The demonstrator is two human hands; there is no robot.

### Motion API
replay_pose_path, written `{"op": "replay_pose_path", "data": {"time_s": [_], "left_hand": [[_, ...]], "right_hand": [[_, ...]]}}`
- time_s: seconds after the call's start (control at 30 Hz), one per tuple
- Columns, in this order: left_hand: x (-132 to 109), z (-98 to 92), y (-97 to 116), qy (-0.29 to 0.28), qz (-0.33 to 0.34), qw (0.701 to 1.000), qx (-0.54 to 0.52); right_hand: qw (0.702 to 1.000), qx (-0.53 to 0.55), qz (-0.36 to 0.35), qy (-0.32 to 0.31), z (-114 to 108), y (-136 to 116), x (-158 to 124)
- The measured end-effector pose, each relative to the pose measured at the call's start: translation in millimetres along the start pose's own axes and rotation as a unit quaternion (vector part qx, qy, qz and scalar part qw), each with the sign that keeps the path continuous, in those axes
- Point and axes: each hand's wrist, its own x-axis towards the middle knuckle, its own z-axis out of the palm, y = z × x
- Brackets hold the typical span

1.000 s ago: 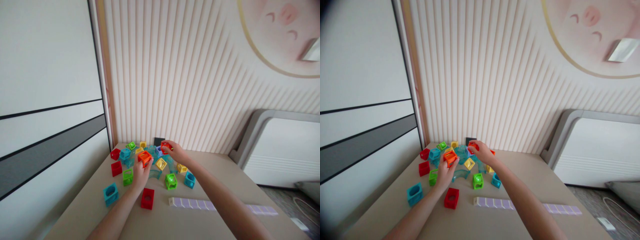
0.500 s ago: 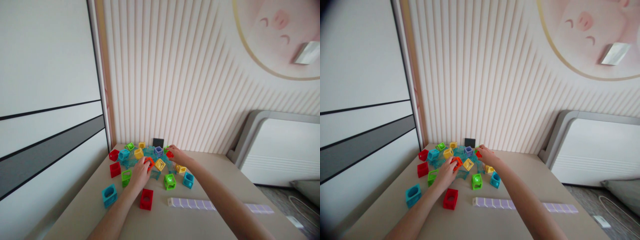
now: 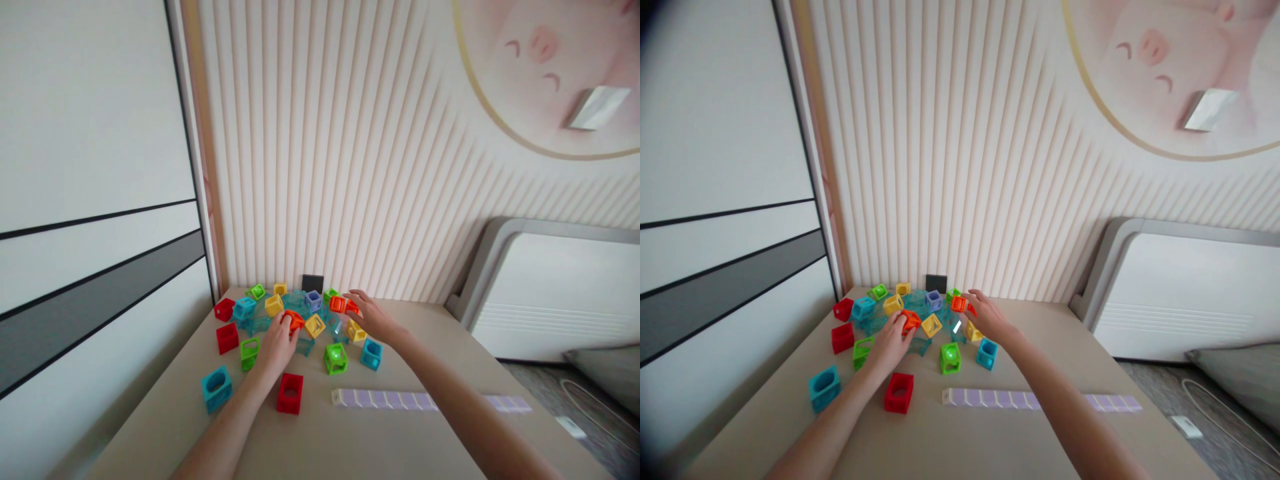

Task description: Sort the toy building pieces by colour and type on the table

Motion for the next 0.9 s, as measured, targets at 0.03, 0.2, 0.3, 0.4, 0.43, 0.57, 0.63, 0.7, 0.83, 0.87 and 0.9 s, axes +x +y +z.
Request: {"op": "replay_pose_path", "data": {"time_s": [0.03,0.2,0.3,0.4,0.43,0.57,0.63,0.7,0.83,0.87,0.9], "left_hand": [[0,0.2,0,0.0,-0.003,1.0,0.002],[-4,1.7,-1,0.011,-0.009,0.999,0.039],[-5,2.4,-3,0.023,-0.012,0.998,0.065],[-5,0.2,-2,0.032,-0.021,0.997,0.068],[-4,-1.2,-1,0.033,-0.022,0.997,0.066],[0,-9.9,6,0.022,-0.008,0.998,0.066],[2,-16.8,12,0.023,0.003,0.997,0.076],[3,-27.5,23,0.031,0.029,0.996,0.075],[-8,-60.7,64,-0.013,0.167,0.986,0.003],[-14,-69.5,75,-0.044,0.212,0.976,-0.017],[-21,-77.3,87,-0.081,0.257,0.963,-0.029]], "right_hand": [[1.0,-0.009,-0.013,0.018,-3,-4,-9],[0.994,-0.055,-0.081,0.053,-12,-23,-74],[0.995,-0.065,-0.061,0.036,-8,-20,-122],[0.997,-0.068,-0.02,0.041,2,-6,-168],[0.996,-0.074,-0.005,0.045,6,0,-181],[0.991,-0.105,0.038,0.069,22,26,-219],[0.99,-0.109,0.047,0.078,27,35,-228],[0.99,-0.104,0.043,0.081,28,38,-231],[0.993,-0.084,0.02,0.082,15,23,-230],[0.994,-0.078,0.017,0.08,10,15,-228],[0.994,-0.072,0.016,0.077,4,5,-226]]}}
